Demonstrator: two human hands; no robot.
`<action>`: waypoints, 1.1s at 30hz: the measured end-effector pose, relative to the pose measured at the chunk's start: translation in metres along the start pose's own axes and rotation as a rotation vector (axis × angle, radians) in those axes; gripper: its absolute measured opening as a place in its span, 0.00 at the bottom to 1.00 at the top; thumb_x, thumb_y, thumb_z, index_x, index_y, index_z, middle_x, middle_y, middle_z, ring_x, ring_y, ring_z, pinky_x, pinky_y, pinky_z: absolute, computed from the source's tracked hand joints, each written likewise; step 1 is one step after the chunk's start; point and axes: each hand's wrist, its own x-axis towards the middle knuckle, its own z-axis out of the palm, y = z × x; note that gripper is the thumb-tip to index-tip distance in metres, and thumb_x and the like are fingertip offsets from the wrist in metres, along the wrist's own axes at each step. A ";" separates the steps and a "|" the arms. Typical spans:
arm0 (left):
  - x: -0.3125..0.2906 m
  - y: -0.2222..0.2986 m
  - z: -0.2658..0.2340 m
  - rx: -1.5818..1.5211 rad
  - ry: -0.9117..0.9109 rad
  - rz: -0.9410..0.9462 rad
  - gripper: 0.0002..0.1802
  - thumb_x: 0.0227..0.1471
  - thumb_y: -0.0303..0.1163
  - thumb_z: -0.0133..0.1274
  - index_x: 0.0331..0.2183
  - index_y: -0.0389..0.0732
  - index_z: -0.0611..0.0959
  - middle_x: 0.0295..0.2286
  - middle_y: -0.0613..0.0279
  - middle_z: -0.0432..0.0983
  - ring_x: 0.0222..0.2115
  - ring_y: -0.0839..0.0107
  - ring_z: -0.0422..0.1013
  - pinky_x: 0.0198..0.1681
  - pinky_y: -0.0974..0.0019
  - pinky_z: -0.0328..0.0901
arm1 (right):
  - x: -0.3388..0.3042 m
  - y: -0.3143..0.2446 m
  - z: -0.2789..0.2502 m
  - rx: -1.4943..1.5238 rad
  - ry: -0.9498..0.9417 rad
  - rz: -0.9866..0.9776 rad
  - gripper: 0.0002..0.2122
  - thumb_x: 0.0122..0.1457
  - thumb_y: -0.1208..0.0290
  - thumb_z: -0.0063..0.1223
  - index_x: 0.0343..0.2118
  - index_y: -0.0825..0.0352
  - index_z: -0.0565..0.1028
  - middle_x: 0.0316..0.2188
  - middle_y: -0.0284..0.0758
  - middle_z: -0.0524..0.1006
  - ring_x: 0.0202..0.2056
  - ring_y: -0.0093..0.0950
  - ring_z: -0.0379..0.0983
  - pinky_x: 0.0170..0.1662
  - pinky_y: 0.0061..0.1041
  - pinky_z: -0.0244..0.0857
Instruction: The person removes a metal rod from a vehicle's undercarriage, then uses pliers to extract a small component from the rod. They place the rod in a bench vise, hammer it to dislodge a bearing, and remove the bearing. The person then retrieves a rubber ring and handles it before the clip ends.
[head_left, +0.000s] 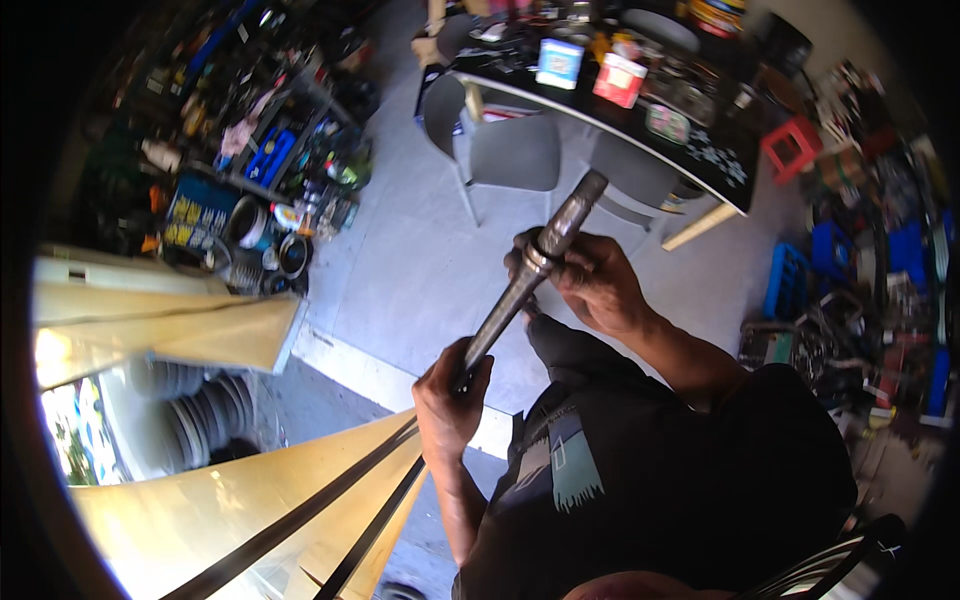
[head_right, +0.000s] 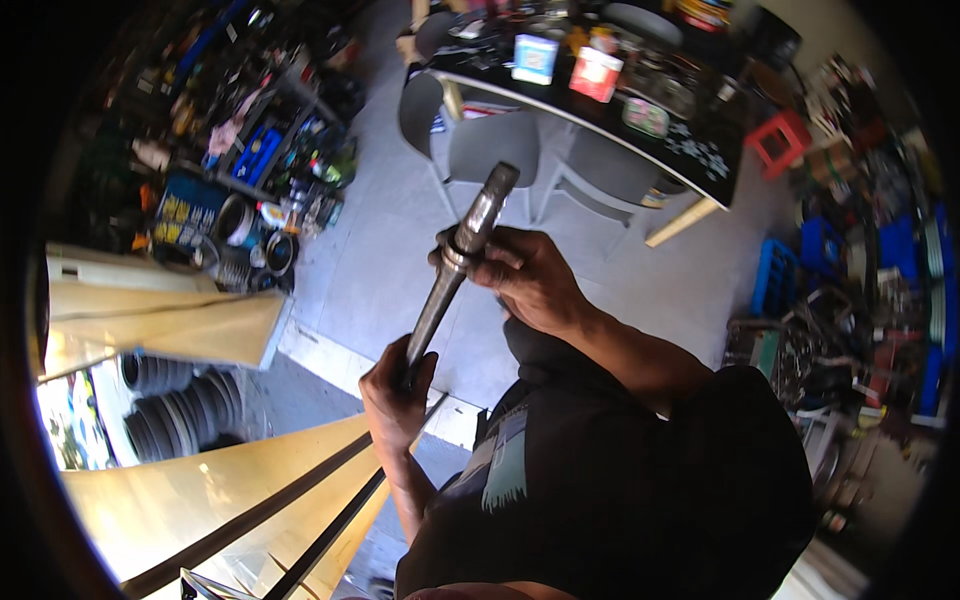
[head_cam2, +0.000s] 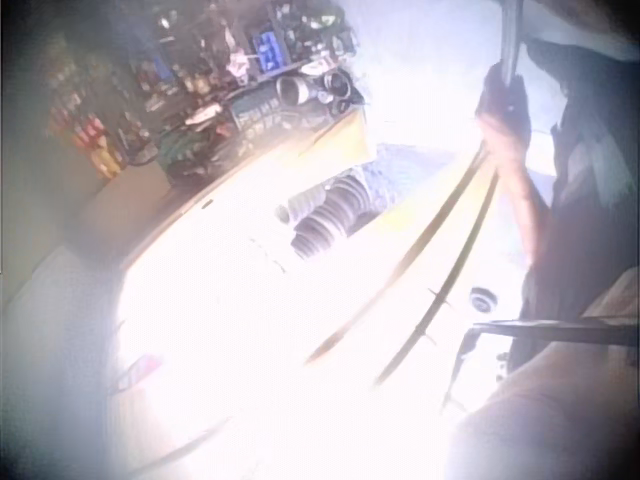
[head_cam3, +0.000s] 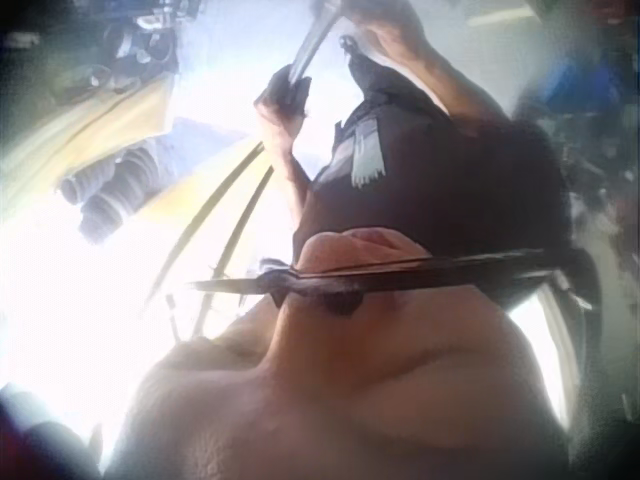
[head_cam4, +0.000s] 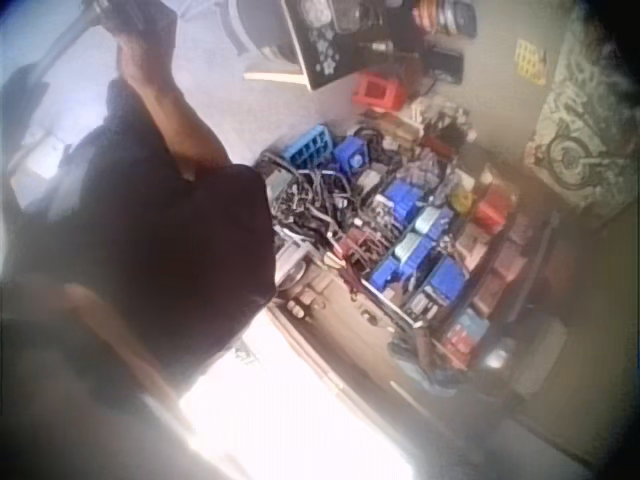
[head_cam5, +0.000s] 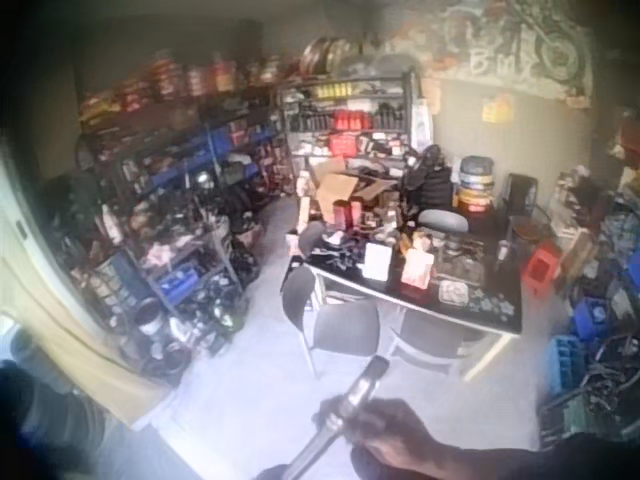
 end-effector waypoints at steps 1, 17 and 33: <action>0.013 -0.019 -0.016 -0.024 -0.006 -0.057 0.18 0.51 0.26 0.69 0.45 0.36 0.85 0.20 0.56 0.74 0.19 0.75 0.68 0.27 0.68 0.66 | 0.027 0.017 0.005 -0.017 -0.024 0.013 0.21 0.66 0.69 0.61 0.57 0.76 0.74 0.54 0.44 0.78 0.57 0.42 0.75 0.62 0.46 0.68; 0.293 -0.301 -0.209 -1.434 -0.089 -0.413 0.53 0.59 0.67 0.55 0.64 0.27 0.68 0.51 0.38 0.78 0.43 0.56 0.81 0.46 0.56 0.77 | 0.481 0.241 0.064 -0.005 0.297 0.230 0.16 0.70 0.62 0.58 0.51 0.69 0.79 0.43 0.43 0.83 0.42 0.31 0.81 0.38 0.27 0.74; 0.652 -0.451 -0.303 -1.103 -0.085 -0.379 0.33 0.46 0.27 0.76 0.53 0.36 0.80 0.43 0.61 0.82 0.41 0.73 0.77 0.49 0.66 0.72 | 0.781 0.287 0.094 -0.216 0.290 -0.229 0.19 0.73 0.63 0.51 0.58 0.73 0.73 0.47 0.51 0.82 0.40 0.34 0.81 0.41 0.31 0.73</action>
